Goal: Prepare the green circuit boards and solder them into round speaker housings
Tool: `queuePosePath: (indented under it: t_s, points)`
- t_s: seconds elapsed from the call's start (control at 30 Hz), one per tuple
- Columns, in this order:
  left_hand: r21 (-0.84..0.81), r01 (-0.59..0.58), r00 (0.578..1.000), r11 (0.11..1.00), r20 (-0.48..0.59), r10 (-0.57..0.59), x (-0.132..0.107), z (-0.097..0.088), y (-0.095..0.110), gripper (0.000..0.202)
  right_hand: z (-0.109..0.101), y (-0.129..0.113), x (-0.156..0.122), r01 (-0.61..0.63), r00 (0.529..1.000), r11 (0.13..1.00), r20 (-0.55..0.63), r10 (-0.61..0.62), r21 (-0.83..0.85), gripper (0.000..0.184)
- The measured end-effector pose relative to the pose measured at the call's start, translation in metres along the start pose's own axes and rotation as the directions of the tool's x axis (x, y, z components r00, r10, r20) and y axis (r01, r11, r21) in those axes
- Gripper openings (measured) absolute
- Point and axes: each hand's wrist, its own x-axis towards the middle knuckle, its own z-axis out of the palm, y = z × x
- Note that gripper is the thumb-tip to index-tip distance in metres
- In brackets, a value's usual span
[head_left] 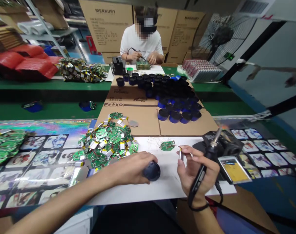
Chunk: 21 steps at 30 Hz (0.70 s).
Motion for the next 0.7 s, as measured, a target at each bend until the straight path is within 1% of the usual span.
queuePosePath:
  t_s: [0.03,0.07,0.1,0.17,0.2,0.27,0.3,0.33,0.4,0.43,0.5,0.57,0.63,0.7]
  points:
    - [-0.002,-0.014,1.0,1.0,-0.021,0.014,-0.001,0.009,-0.001,0.055,0.0,-0.004,0.001,-0.011,1.0,1.0,0.005,0.011,0.011,0.052]
    - [-0.017,-0.016,0.999,1.0,-0.05,0.015,-0.002,0.014,-0.003,0.06,0.0,-0.007,0.002,-0.025,1.0,0.999,0.007,0.025,0.022,0.051]
    - [-0.056,-0.008,0.997,0.998,-0.075,0.003,-0.002,0.016,-0.004,0.07,0.0,-0.011,0.002,-0.037,0.999,0.999,0.011,0.037,0.033,0.05]
    - [-0.222,0.01,0.992,0.975,-0.123,-0.038,0.0,0.01,-0.003,0.09,0.002,-0.016,0.003,-0.054,0.998,0.996,0.016,0.053,0.064,0.048]
    - [-0.339,0.004,0.986,0.941,-0.158,-0.061,0.003,0.005,-0.002,0.091,0.003,-0.018,0.003,-0.057,0.998,0.995,0.018,0.056,0.083,0.047]
    - [-0.564,-0.039,0.968,0.825,-0.226,-0.108,0.011,-0.005,0.004,0.074,0.004,-0.021,0.004,-0.055,0.998,0.993,0.021,0.053,0.107,0.046]
    - [-0.645,-0.06,0.962,0.762,-0.242,-0.129,0.016,-0.009,0.007,0.064,0.004,-0.022,0.005,-0.053,0.998,0.993,0.021,0.051,0.106,0.045]
    - [-0.703,-0.072,0.958,0.708,-0.246,-0.147,0.022,-0.011,0.01,0.055,0.003,-0.023,0.005,-0.054,0.998,0.994,0.019,0.052,0.093,0.044]
    - [-0.764,-0.079,0.958,0.64,-0.236,-0.164,0.032,-0.012,0.014,0.04,-0.001,-0.022,0.004,-0.051,0.998,0.998,0.026,0.05,0.026,0.043]
    - [-0.778,-0.086,0.956,0.622,-0.241,-0.169,0.035,-0.011,0.016,0.034,-0.004,-0.021,0.003,-0.041,0.998,0.999,0.045,0.042,-0.026,0.044]
    - [-0.789,-0.114,0.937,0.604,-0.287,-0.199,0.038,-0.007,0.019,0.026,-0.009,-0.018,0.0,0.008,0.992,0.988,0.126,0.011,-0.152,0.047]
    - [-0.778,-0.127,0.915,0.615,-0.332,-0.231,0.038,-0.001,0.022,0.025,-0.01,-0.015,-0.004,0.078,0.973,0.964,0.229,-0.019,-0.253,0.055]
    - [-0.765,-0.13,0.902,0.631,-0.356,-0.246,0.035,0.006,0.025,0.025,-0.005,-0.012,-0.007,0.128,0.954,0.95,0.297,-0.039,-0.286,0.063]
    - [-0.763,-0.137,0.895,0.632,-0.369,-0.252,0.032,0.013,0.026,0.025,0.002,-0.009,-0.009,0.132,0.947,0.957,0.318,-0.045,-0.259,0.068]
